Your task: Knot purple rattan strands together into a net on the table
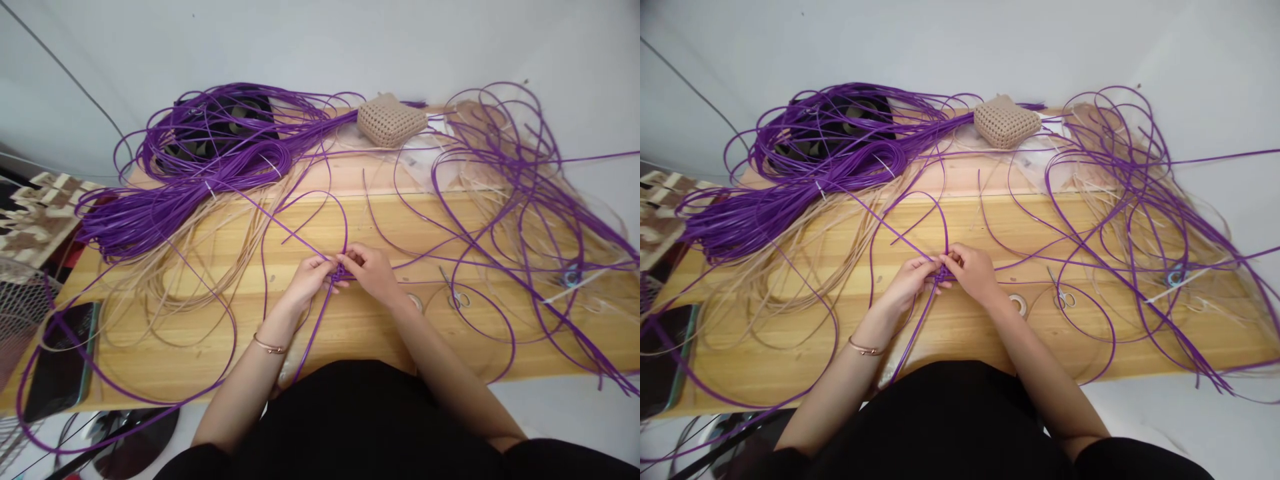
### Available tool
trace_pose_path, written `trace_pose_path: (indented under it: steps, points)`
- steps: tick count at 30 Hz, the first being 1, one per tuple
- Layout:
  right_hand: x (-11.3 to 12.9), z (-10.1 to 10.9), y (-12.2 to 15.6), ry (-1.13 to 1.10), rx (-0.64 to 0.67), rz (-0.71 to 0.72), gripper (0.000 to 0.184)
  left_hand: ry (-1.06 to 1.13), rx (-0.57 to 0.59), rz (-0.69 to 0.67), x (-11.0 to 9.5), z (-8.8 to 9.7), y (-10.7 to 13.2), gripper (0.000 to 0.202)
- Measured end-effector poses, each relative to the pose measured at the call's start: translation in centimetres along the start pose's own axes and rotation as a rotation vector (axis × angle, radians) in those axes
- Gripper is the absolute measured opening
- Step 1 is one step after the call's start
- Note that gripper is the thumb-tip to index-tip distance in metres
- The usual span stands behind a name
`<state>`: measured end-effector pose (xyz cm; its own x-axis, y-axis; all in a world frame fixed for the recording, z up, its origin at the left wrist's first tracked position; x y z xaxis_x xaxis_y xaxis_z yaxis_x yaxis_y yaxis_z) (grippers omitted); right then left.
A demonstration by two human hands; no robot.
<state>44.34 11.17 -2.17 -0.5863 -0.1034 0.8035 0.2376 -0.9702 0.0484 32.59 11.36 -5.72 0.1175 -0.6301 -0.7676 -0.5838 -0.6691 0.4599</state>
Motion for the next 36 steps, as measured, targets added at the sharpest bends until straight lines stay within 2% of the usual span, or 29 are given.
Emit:
trace_pose_path:
  steps: [3,6,10,16,23,30,36]
  points:
    - [0.0,0.0,0.0,0.090,-0.045,0.030,0.020,-0.006,-0.015,-0.005,0.1,0.2,0.0,0.009]
    - [-0.2,0.0,0.0,0.107,-0.062,0.026,0.020,-0.020,-0.055,-0.066,-0.1,0.6,-0.1,0.009]
    - [-0.7,0.0,-0.1,0.055,-0.063,-0.010,0.021,0.004,-0.092,-0.107,-0.1,1.1,-0.1,0.008]
    - [-1.8,-0.4,-0.3,-0.051,-0.028,-0.064,0.025,0.024,-0.089,-0.077,0.0,1.5,-0.1,0.010]
    - [-2.4,-0.5,-0.5,-0.108,-0.024,-0.089,0.025,0.087,-0.051,-0.066,0.4,1.8,-0.3,0.012]
    - [-2.5,-0.4,-0.5,-0.074,-0.004,-0.105,0.026,0.015,0.066,-0.117,-0.1,1.2,-0.2,0.016]
    - [-1.9,-0.1,-0.4,0.069,-0.028,-0.141,0.026,0.034,0.044,-0.087,0.2,1.3,-0.4,0.010]
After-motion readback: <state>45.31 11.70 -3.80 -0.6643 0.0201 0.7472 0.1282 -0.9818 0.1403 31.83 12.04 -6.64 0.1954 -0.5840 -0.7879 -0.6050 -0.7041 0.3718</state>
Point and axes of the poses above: each hand's wrist, its own y-axis away from the middle knuckle, its own z-axis out of the back of the hand, x = y × z, the point moved 6 cm from there along -y, towards the middle knuckle, and after that the axes turned 14 degrees about x, right-handed, at the moved point
